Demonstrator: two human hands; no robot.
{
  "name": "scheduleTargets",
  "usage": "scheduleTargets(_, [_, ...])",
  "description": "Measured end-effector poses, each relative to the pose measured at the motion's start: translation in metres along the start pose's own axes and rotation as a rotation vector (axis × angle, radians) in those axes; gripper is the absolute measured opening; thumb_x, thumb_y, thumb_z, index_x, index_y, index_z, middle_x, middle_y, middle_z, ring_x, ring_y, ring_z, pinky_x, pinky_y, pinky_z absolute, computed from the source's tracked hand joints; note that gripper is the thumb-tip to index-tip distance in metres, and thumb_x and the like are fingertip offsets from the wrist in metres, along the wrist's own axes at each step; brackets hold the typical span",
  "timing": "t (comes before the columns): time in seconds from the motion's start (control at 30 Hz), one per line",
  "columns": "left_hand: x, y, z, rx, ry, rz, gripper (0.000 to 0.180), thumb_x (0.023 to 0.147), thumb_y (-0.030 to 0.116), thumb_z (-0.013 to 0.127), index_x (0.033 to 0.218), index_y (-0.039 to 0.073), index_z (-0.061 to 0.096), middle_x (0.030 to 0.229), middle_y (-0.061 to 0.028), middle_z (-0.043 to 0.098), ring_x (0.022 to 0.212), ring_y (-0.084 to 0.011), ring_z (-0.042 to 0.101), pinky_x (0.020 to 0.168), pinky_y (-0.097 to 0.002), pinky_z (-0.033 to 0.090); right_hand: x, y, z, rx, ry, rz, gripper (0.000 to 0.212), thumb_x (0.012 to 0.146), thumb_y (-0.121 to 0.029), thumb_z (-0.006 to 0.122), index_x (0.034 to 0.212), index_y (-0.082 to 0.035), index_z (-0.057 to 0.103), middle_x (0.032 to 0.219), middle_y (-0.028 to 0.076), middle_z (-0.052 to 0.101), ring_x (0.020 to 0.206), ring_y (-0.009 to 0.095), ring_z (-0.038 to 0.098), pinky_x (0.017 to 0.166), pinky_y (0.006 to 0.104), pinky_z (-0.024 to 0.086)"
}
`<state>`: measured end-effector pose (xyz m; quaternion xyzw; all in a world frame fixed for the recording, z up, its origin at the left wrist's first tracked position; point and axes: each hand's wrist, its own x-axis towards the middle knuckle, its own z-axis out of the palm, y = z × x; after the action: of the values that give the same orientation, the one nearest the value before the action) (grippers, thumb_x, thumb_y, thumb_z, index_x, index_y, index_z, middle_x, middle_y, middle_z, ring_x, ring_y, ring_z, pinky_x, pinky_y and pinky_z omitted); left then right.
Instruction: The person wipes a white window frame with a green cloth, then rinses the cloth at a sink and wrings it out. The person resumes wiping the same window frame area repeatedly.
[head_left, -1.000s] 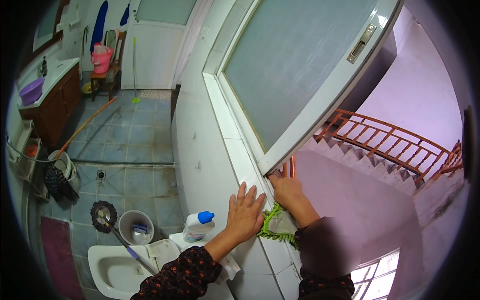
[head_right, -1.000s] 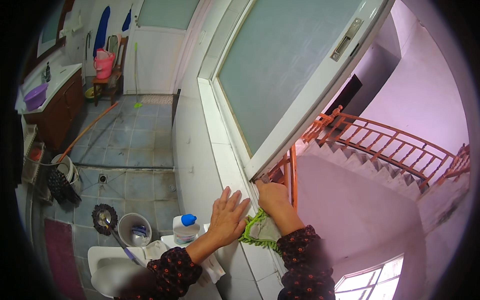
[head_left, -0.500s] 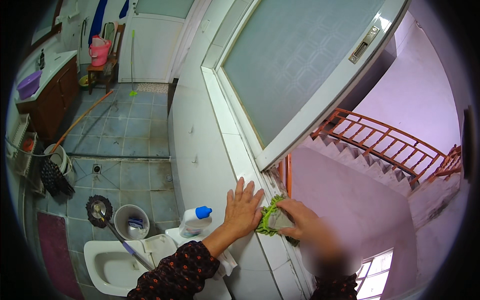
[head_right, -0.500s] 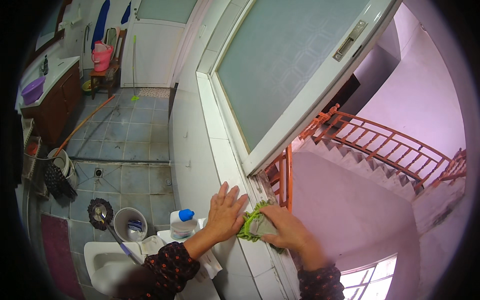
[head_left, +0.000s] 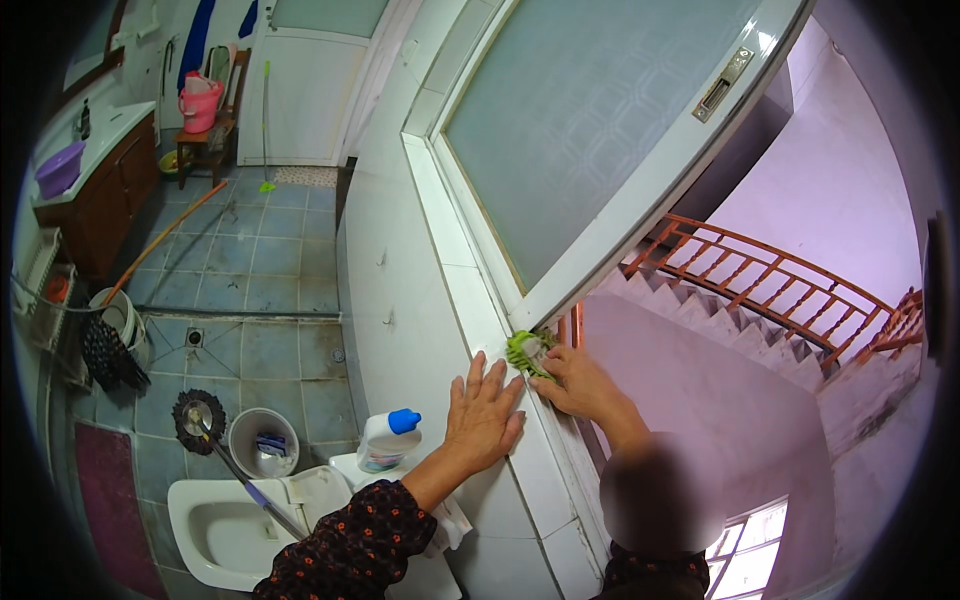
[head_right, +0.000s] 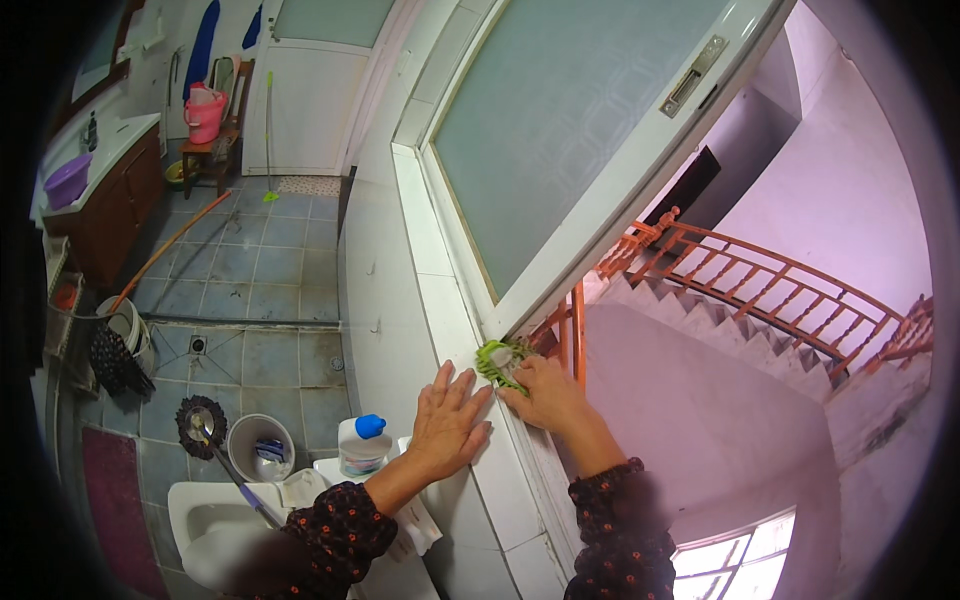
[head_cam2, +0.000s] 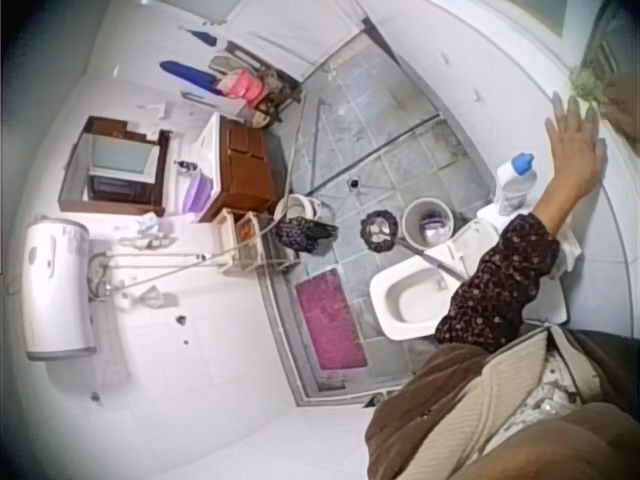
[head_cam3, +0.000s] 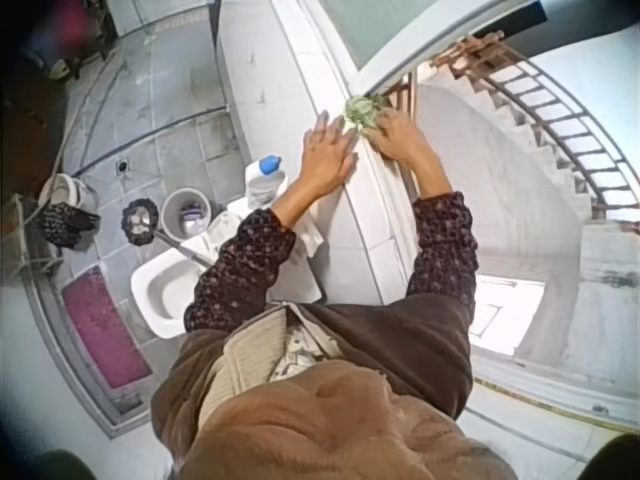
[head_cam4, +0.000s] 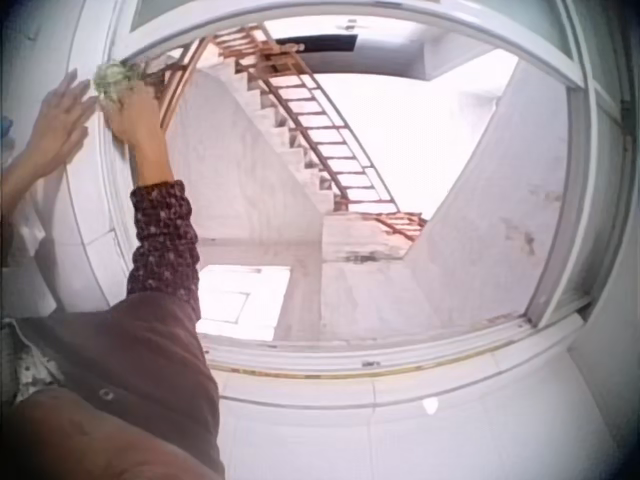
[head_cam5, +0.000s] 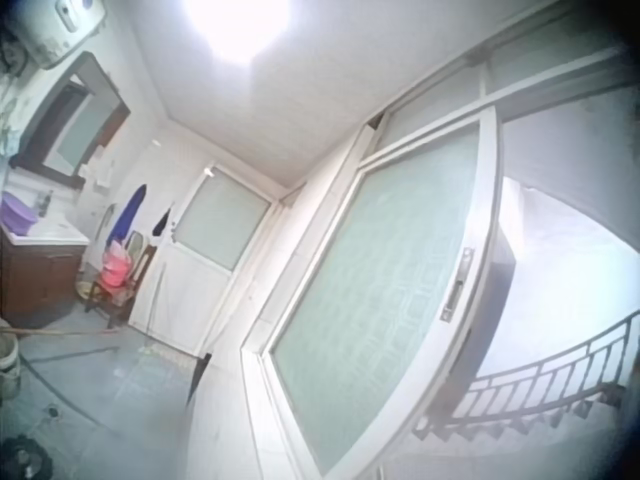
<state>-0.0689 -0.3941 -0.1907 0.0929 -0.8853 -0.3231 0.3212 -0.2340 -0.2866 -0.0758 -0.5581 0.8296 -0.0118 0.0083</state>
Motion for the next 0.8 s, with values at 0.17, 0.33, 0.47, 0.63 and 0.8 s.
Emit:
scheduleTargets(0.17, [-0.001, -0.002, 0.002, 0.005, -0.001, 0.008, 0.055, 0.091, 0.031, 0.063, 0.141, 0.012, 0.054, 0.154, -0.0220, 0.038, 0.149, -0.0453, 0.017, 0.112, -0.0607, 0.024, 0.000, 0.056, 0.010, 0.191, -0.028, -0.137, 0.046, 0.086, -0.019, 0.069, 0.131, -0.011, 0.065, 0.132, 0.015, 0.059, 0.118, 0.039, 0.054, 0.101, 0.0459, 0.046])
scheduleTargets(0.33, [-0.002, -0.001, 0.002, 0.017, 0.014, 0.018, 0.054, 0.091, 0.031, 0.063, 0.141, 0.012, 0.055, 0.154, -0.0223, 0.038, 0.149, -0.0458, 0.017, 0.112, -0.0603, 0.024, 0.005, 0.010, -0.016, -0.112, -0.093, -0.005, 0.054, 0.080, -0.013, 0.069, 0.133, -0.016, 0.062, 0.130, 0.012, 0.057, 0.119, 0.037, 0.053, 0.101, 0.0464, 0.046])
scheduleTargets(0.47, [-0.001, 0.000, -0.002, 0.021, 0.006, 0.021, 0.053, 0.091, 0.031, 0.063, 0.140, 0.012, 0.056, 0.154, -0.0214, 0.037, 0.149, -0.0453, 0.018, 0.112, -0.0600, 0.024, 0.010, 0.004, -0.008, -0.231, -0.081, 0.064, 0.049, 0.077, -0.010, 0.066, 0.126, -0.016, 0.065, 0.118, 0.012, 0.059, 0.113, 0.036, 0.054, 0.097, 0.0474, 0.048])
scheduleTargets(0.63, [0.000, -0.004, -0.002, 0.045, 0.030, 0.011, 0.053, 0.090, 0.031, 0.064, 0.139, 0.012, 0.056, 0.154, -0.0202, 0.038, 0.148, -0.0446, 0.021, 0.112, -0.0600, 0.024, -0.003, 0.005, 0.006, -0.107, 0.007, 0.110, 0.039, 0.075, -0.008, 0.063, 0.114, -0.011, 0.069, 0.110, 0.015, 0.064, 0.107, 0.037, 0.058, 0.094, 0.0471, 0.050])
scheduleTargets(0.8, [0.000, 0.000, 0.001, 0.007, 0.032, 0.024, 0.053, 0.090, 0.032, 0.064, 0.139, 0.012, 0.056, 0.153, -0.0200, 0.039, 0.148, -0.0442, 0.020, 0.111, -0.0620, 0.025, -0.016, 0.003, 0.012, -0.163, 0.091, 0.075, 0.026, 0.071, -0.011, 0.061, 0.095, -0.006, 0.067, 0.091, 0.019, 0.067, 0.092, 0.043, 0.062, 0.082, 0.0516, 0.051])
